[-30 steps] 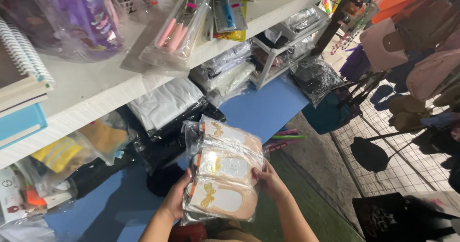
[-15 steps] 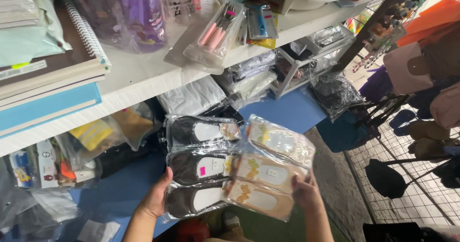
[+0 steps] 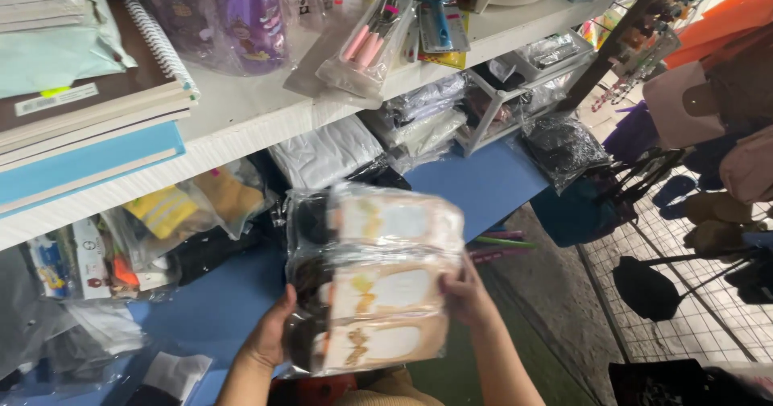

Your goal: The person organizes various packaged socks on a blue shelf. They pick up different packs of socks, wipe the shelf surface with a dark cloth, and place the items back in an orderly fashion.

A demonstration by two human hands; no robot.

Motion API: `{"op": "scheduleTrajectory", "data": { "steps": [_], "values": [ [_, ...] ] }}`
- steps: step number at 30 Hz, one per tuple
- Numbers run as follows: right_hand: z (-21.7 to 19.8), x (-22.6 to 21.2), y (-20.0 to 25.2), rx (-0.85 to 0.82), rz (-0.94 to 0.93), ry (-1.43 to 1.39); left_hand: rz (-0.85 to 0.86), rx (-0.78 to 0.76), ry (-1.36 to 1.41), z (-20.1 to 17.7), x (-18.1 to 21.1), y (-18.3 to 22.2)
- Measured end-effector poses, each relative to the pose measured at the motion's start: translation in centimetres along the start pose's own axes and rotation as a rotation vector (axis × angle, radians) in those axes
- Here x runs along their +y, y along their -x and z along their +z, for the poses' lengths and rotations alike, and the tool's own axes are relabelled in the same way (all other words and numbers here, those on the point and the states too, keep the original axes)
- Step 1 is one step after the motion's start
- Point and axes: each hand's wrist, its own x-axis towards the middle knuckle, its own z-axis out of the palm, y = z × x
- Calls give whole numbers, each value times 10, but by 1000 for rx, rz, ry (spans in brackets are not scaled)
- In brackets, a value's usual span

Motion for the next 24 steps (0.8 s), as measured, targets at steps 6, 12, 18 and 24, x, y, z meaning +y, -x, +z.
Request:
{"op": "scheduleTrajectory", "data": {
  "steps": [6, 12, 18, 24],
  "values": [
    [29, 61, -2, 98, 252, 60, -2, 313, 32, -32, -26, 17],
    [72, 68, -5, 77, 287, 204, 92, 342, 43, -8, -15, 57],
    [78, 90, -21, -150, 516, -131, 200, 352, 52, -20, 1, 86],
    [109, 114, -23, -1, 475, 35, 354, -90, 336, -29, 5, 110]
  ]
}}
